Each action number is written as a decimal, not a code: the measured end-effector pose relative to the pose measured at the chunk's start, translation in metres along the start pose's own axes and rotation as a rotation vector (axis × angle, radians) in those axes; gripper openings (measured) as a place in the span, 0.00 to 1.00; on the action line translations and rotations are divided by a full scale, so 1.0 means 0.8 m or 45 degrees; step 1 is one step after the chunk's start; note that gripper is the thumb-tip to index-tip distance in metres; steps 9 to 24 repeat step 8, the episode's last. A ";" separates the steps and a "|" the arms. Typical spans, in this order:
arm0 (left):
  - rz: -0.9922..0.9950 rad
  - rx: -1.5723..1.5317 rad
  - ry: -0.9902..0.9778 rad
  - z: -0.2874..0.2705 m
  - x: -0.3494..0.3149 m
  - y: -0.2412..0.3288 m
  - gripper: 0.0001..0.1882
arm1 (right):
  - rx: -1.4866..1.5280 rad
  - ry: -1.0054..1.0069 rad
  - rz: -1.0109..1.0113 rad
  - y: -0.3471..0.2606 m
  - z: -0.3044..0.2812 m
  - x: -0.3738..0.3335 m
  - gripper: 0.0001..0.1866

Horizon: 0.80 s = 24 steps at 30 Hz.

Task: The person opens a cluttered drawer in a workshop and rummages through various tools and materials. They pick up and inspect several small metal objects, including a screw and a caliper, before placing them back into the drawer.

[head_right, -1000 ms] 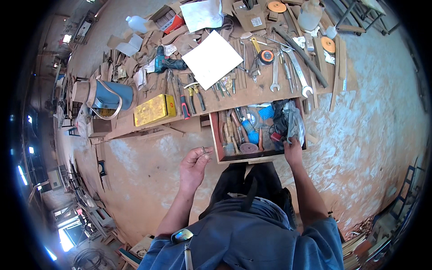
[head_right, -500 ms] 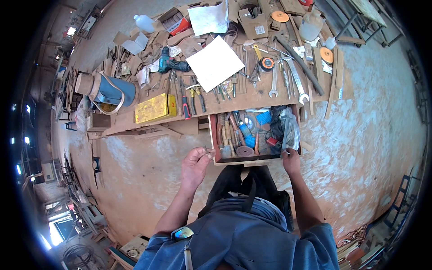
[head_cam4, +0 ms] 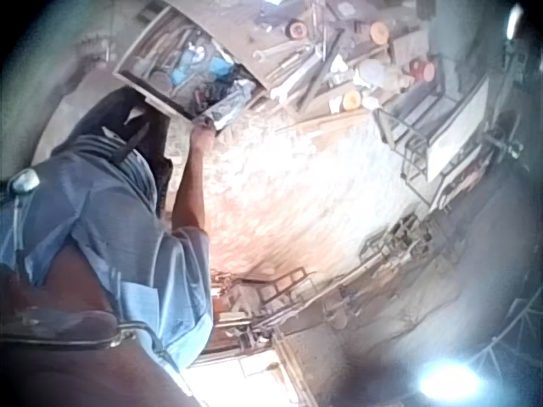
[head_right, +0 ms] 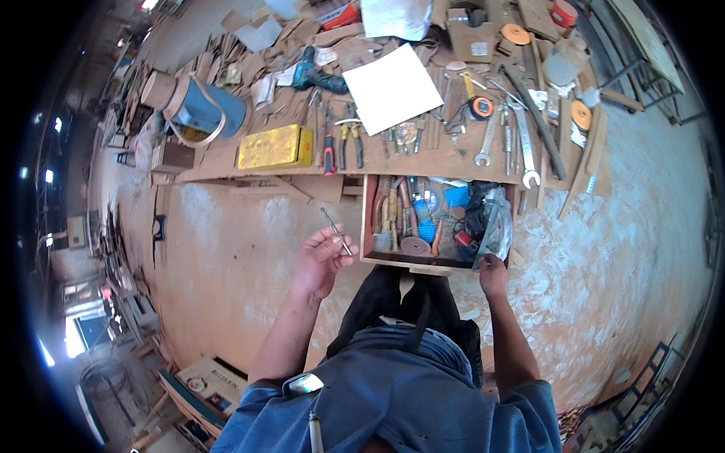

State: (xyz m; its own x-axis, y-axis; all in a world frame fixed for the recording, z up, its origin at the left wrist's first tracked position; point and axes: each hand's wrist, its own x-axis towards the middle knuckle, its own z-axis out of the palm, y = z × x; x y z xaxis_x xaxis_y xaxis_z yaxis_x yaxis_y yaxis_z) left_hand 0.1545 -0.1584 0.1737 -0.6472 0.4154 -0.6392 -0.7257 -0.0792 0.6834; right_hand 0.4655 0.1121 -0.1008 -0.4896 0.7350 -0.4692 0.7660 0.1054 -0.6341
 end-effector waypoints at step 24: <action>0.080 -0.175 0.109 -0.068 -0.023 0.017 0.12 | 0.042 -0.148 0.044 -0.014 -0.004 0.022 0.23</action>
